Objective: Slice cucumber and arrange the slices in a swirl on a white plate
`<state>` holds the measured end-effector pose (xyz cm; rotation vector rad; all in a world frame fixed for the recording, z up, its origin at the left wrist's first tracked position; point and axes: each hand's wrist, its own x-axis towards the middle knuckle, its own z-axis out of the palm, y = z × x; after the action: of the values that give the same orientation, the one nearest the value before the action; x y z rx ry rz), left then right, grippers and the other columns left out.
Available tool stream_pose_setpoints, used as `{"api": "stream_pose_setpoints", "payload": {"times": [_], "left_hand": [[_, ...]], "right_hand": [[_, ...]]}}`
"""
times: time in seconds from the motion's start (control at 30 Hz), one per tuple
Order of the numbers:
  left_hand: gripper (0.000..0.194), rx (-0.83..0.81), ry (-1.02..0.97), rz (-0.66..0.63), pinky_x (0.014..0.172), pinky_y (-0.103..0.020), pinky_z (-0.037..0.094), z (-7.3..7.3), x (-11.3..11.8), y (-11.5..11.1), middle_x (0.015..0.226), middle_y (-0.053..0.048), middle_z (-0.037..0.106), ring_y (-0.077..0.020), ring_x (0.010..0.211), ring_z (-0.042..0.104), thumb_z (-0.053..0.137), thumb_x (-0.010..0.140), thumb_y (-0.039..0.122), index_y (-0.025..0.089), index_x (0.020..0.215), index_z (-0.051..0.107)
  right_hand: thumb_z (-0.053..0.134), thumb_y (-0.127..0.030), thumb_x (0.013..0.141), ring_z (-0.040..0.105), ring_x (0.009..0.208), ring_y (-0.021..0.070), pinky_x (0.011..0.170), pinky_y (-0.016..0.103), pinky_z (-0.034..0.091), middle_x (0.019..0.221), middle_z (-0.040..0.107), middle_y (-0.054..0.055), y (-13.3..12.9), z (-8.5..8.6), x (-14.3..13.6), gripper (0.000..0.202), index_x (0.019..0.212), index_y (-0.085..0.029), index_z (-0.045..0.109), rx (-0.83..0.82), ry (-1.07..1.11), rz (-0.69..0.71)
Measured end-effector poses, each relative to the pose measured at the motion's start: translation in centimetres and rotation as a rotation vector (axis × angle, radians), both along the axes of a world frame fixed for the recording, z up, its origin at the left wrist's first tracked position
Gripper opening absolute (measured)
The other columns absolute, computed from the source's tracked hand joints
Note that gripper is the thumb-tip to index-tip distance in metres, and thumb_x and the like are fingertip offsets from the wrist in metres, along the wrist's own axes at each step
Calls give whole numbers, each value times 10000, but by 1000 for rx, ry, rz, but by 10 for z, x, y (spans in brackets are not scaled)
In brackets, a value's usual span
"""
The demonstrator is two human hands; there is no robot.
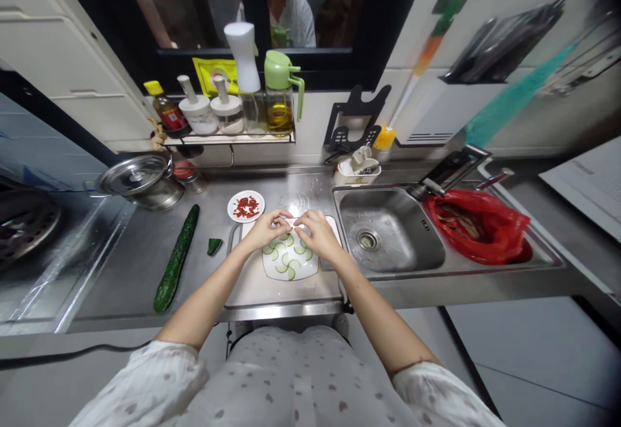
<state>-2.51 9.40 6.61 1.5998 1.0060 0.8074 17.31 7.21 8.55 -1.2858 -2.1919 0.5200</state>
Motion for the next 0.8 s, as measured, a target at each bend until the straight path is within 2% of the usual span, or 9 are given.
{"api": "stream_pose_setpoints", "payload": {"times": [0.33,0.53,0.63,0.8], "left_hand": [[450,-12,2,-96,722,-246,459,-4,5,-2,770,-8,674,-128,723,619,695,755,362,164,1140,572],[475,-25,19,-43,728,-246,455,-11,7,-1,766,-3,669,-127,724,609,677,755,346,166,1179,561],[430,2,133,56,687,-234,438,-21,10,-1,755,6,663,-121,683,584,662,748,355,177,1132,590],[309,43,393,130,649,-232,404,-45,20,-7,729,28,646,-121,642,553,632,751,334,207,1033,636]], "right_hand": [[568,-214,876,446,964,214,813,325,379,952,582,60,-2,-6,4,96,896,-201,661,0,-60,59],[533,-221,892,451,957,210,828,314,376,936,580,52,-5,-9,10,120,865,-200,647,-14,-66,26],[512,-226,902,451,971,209,846,316,367,947,579,53,-8,-19,18,142,875,-203,650,-34,-92,-25],[506,-234,904,444,967,212,844,321,344,972,583,69,-16,-50,29,166,908,-195,667,-115,-250,-80]]}}
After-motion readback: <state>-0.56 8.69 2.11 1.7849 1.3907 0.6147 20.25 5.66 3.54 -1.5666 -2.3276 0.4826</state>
